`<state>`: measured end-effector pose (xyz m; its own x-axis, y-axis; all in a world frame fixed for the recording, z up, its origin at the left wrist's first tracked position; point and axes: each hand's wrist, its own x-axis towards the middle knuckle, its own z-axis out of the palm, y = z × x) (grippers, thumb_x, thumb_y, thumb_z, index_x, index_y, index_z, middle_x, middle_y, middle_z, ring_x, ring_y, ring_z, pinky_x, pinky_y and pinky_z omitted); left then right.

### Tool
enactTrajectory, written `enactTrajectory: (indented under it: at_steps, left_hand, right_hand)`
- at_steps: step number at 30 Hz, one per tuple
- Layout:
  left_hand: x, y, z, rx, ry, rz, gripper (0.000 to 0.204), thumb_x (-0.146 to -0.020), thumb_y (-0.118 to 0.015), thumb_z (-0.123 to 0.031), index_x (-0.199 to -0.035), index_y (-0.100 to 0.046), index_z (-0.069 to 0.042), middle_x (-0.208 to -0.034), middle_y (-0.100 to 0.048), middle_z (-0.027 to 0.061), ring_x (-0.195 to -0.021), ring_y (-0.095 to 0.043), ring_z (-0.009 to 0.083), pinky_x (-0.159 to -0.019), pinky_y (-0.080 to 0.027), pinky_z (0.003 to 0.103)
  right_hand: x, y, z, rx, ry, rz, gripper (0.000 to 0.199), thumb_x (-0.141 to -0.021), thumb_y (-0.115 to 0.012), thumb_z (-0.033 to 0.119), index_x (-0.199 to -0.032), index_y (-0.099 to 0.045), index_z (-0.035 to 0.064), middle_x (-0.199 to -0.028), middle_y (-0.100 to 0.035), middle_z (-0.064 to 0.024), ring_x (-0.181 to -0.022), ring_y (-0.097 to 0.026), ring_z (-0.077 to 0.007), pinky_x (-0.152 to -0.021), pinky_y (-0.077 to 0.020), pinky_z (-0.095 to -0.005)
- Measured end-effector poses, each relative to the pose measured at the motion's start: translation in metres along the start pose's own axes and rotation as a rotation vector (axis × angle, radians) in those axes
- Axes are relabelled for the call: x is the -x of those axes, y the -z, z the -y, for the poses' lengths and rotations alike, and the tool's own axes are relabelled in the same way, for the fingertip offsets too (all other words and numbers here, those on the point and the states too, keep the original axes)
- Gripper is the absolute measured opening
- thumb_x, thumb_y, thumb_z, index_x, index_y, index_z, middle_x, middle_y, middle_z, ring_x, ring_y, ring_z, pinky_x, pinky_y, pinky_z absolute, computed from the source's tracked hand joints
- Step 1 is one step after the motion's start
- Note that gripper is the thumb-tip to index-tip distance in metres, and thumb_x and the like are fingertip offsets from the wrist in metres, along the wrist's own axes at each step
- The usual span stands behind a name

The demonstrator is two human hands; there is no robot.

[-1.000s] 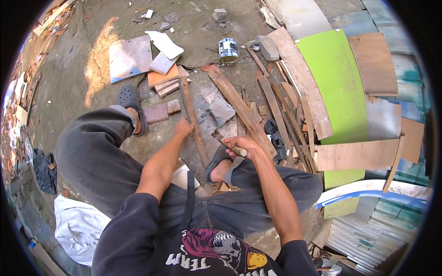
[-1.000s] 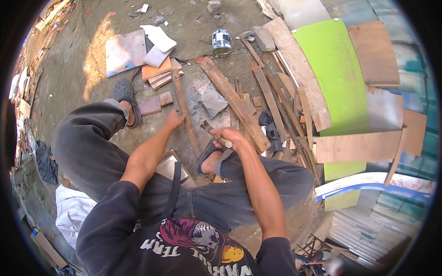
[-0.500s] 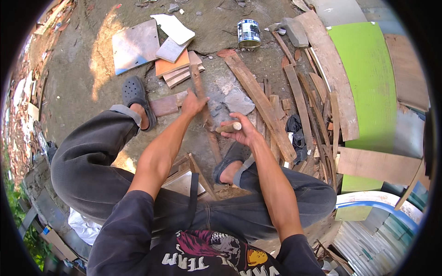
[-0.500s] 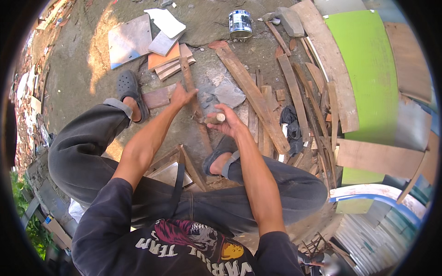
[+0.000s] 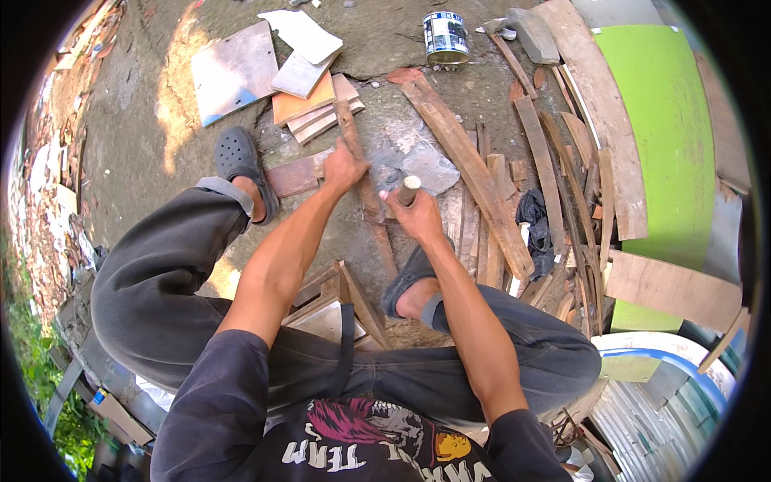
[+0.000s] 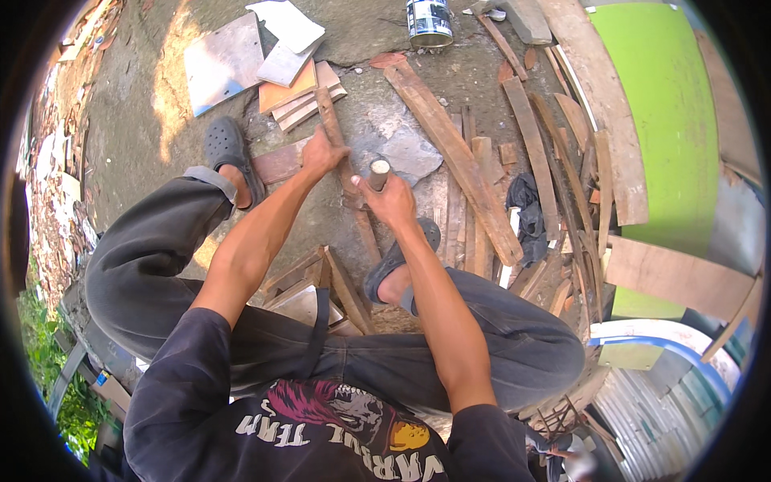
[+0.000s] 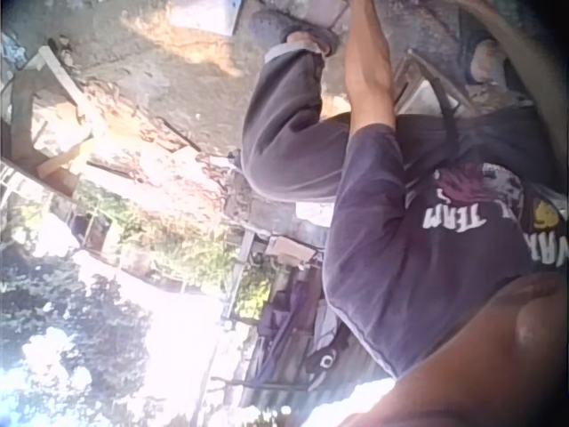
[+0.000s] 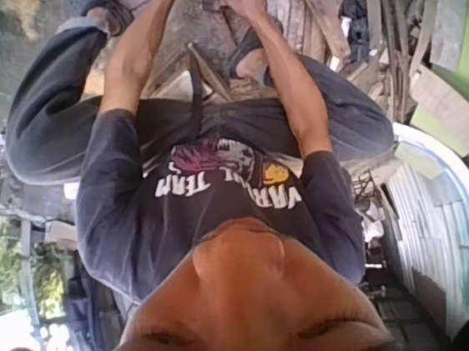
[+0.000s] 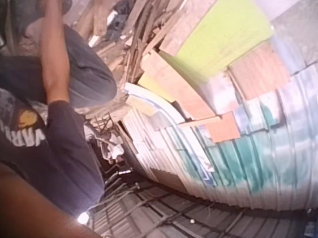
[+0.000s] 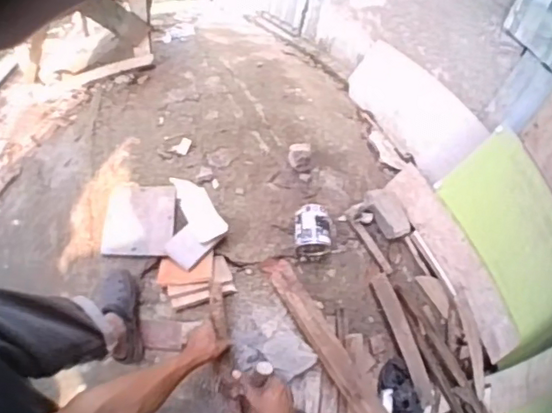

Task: The person sits on the ground and uses a hammer to repeatedly strike a piece of wood, breaking it into smaller pieces. The person picks up the wood, positions it, and strikes it multiple times to split it.

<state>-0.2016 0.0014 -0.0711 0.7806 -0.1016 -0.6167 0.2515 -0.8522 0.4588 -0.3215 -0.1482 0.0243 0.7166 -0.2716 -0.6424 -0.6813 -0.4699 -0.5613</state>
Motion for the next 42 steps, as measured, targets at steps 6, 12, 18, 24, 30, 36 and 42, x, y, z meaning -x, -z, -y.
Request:
enactTrajectory:
  at_steps: [6, 12, 18, 24, 30, 36, 42]
  left_hand:
    - [0.0, 0.001, 0.009, 0.03, -0.025, 0.023, 0.092, -0.068, -0.082, -0.038, -0.138, -0.036, 0.002, -0.109, -0.066, 0.0281, -0.103, -0.064, 0.0427, -0.091, -0.051, 0.045]
    - [-0.003, 0.001, 0.022, 0.099, -0.063, 0.045, 0.098, -0.068, -0.082, -0.042, -0.142, -0.033, 0.001, -0.111, -0.066, 0.0263, -0.104, -0.064, 0.0415, -0.092, -0.05, 0.044]
    - [-0.004, -0.001, 0.022, 0.092, -0.042, 0.047, 0.102, -0.069, -0.081, -0.043, -0.146, -0.029, -0.003, -0.114, -0.065, 0.0259, -0.104, -0.064, 0.0409, -0.092, -0.05, 0.044]
    - [-0.008, -0.002, 0.027, 0.146, -0.053, 0.071, 0.103, -0.068, -0.082, -0.043, -0.148, -0.028, -0.006, -0.114, -0.065, 0.025, -0.105, -0.064, 0.0405, -0.093, -0.05, 0.044]
    - [-0.007, -0.002, 0.026, 0.16, -0.044, 0.08, 0.104, -0.067, -0.082, -0.042, -0.148, -0.027, -0.006, -0.116, -0.065, 0.0248, -0.106, -0.064, 0.04, -0.093, -0.049, 0.044]
    - [-0.006, 0.004, 0.022, 0.204, -0.037, 0.123, 0.104, -0.067, -0.084, -0.041, -0.147, -0.032, 0.0, -0.125, -0.061, 0.0253, -0.114, -0.061, 0.0356, -0.098, -0.047, 0.039]
    - [-0.008, 0.001, 0.025, 0.199, -0.037, 0.111, 0.105, -0.067, -0.085, -0.041, -0.144, -0.031, 0.006, -0.125, -0.06, 0.0272, -0.115, -0.061, 0.0351, -0.1, -0.047, 0.039]
  right_hand:
    - [-0.024, -0.014, -0.006, -0.656, 0.205, -0.097, 0.05, -0.082, -0.074, 0.05, -0.071, -0.063, 0.0026, -0.066, -0.063, -0.007, -0.063, -0.06, -0.0179, -0.06, -0.0488, -0.0327]
    - [-0.054, -0.002, 0.006, -0.777, 0.003, -0.042, 0.043, -0.087, -0.072, 0.043, -0.069, -0.058, 0.0071, -0.058, -0.053, -0.0016, -0.051, -0.051, -0.0123, -0.048, -0.0421, -0.0293]
    - [-0.072, -0.009, 0.013, -0.723, -0.233, -0.09, 0.044, -0.086, -0.073, 0.044, -0.069, -0.051, 0.0103, -0.056, -0.044, 0.0023, -0.047, -0.042, -0.0101, -0.044, -0.0359, -0.0284]
    - [-0.094, -0.02, 0.02, -0.689, -0.283, -0.016, 0.046, -0.086, -0.073, 0.046, -0.067, -0.051, 0.0103, -0.054, -0.043, 0.0022, -0.045, -0.039, -0.0107, -0.044, -0.035, -0.0289]
    - [-0.099, -0.025, 0.034, -0.669, -0.296, -0.056, 0.047, -0.085, -0.073, 0.046, -0.067, -0.052, 0.0087, -0.053, -0.045, 0.0011, -0.044, -0.041, -0.0113, -0.043, -0.0358, -0.0297]
    - [-0.106, -0.034, 0.026, -0.626, -0.304, -0.163, 0.054, -0.08, -0.075, 0.051, -0.063, -0.058, 0.0024, -0.054, -0.055, -0.0059, -0.042, -0.05, -0.0162, -0.041, -0.0383, -0.0336]
    - [-0.093, -0.031, 0.033, -0.914, -0.316, -0.268, 0.042, -0.085, -0.076, 0.04, -0.07, -0.054, 0.0073, -0.056, -0.047, 0.0004, -0.045, -0.042, -0.0103, -0.041, -0.0338, -0.0275]
